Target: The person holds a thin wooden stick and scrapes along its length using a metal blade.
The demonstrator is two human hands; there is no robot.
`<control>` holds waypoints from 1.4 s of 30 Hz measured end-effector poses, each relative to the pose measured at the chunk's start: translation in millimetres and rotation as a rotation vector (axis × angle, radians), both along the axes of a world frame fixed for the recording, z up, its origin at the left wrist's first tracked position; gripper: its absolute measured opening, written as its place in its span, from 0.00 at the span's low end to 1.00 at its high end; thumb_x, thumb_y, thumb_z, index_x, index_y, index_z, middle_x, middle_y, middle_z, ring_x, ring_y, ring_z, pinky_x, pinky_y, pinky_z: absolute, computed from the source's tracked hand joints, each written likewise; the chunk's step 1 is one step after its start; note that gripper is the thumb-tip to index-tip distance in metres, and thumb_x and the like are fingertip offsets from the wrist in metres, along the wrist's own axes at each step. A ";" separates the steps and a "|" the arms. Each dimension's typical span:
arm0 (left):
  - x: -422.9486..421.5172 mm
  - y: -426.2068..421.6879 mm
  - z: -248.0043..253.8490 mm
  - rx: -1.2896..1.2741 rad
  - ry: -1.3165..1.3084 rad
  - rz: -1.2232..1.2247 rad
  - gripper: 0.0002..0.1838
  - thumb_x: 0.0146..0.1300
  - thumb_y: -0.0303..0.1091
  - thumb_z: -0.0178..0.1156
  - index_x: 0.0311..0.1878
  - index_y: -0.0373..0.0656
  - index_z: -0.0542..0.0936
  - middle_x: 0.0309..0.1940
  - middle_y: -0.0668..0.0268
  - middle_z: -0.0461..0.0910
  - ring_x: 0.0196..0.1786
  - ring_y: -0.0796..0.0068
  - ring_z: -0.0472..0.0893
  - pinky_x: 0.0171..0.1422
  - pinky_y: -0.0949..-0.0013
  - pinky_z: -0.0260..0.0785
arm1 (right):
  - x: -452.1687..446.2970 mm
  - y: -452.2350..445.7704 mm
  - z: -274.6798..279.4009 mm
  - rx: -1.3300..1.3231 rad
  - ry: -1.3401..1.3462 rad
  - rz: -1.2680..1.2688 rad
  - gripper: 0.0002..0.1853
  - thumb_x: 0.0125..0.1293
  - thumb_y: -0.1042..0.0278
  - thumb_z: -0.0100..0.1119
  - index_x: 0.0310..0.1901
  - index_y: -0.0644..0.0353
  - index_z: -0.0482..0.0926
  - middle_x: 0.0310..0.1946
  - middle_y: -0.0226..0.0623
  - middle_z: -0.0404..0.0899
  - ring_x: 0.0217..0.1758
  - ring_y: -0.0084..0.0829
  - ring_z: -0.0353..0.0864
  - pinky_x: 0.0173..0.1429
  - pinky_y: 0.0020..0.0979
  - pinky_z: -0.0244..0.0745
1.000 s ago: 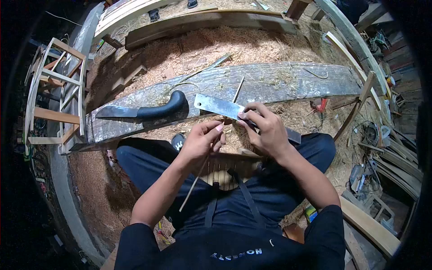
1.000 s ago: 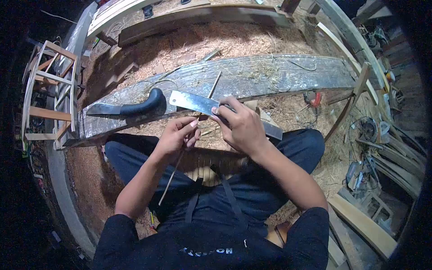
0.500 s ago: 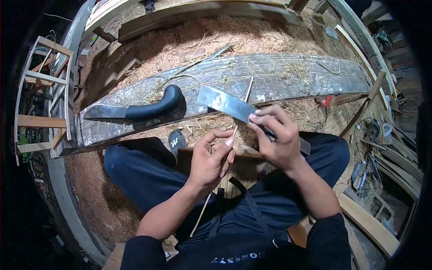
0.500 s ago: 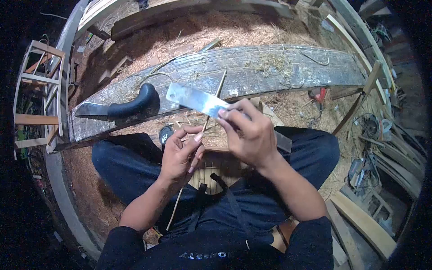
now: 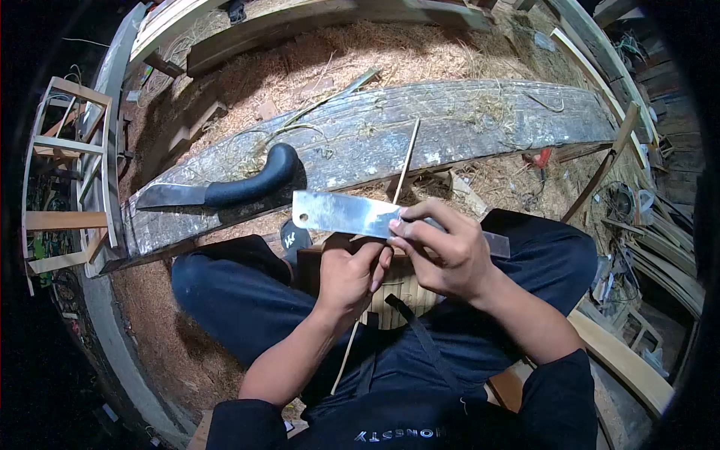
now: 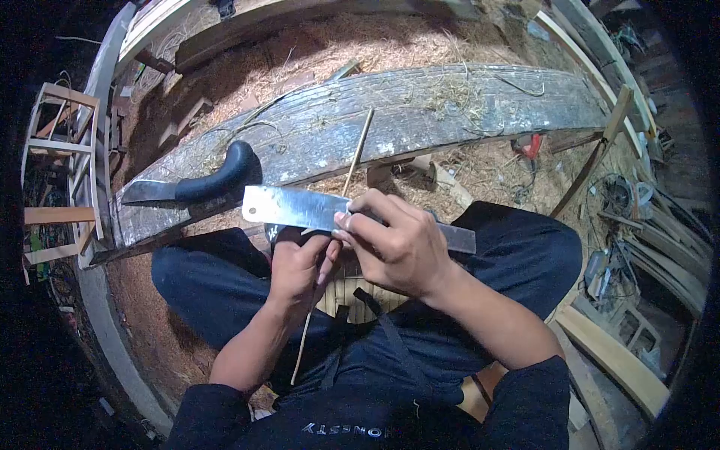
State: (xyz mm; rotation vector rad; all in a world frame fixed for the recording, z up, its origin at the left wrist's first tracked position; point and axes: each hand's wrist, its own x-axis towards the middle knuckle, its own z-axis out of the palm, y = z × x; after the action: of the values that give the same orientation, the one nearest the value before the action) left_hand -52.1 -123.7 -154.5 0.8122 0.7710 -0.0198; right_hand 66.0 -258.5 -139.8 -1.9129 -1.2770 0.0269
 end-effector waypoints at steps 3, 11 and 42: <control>9.3 -1.2 5.1 0.042 -0.056 0.016 0.03 0.69 0.27 0.60 0.39 0.38 0.78 0.22 0.69 0.75 0.14 0.85 0.65 0.16 0.77 0.52 | -1.7 2.4 -2.9 0.006 -0.055 -0.035 0.10 0.56 0.73 0.70 0.41 0.59 0.85 0.37 0.37 0.80 0.33 0.37 0.83 0.35 0.36 0.78; -5.7 -3.1 2.1 -0.018 -0.116 -0.002 0.12 0.74 0.31 0.60 0.55 0.35 0.78 0.21 0.67 0.77 0.13 0.85 0.64 0.16 0.79 0.52 | 28.1 -8.4 -14.3 0.001 -0.106 -0.182 0.05 0.58 0.72 0.69 0.36 0.59 0.85 0.33 0.37 0.80 0.31 0.37 0.83 0.31 0.35 0.77; -3.8 -0.2 -1.7 0.049 -0.043 -0.020 0.15 0.73 0.32 0.60 0.58 0.36 0.77 0.20 0.70 0.73 0.12 0.87 0.62 0.14 0.79 0.49 | 3.0 2.6 -8.5 0.007 0.012 -0.047 0.11 0.58 0.70 0.72 0.43 0.58 0.85 0.38 0.36 0.79 0.36 0.39 0.83 0.37 0.37 0.78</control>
State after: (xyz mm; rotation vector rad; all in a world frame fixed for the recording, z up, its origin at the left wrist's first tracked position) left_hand -56.0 -123.8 -156.2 0.8643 0.7249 -0.0013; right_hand 69.0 -255.9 -148.3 -1.9330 -1.2220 0.0100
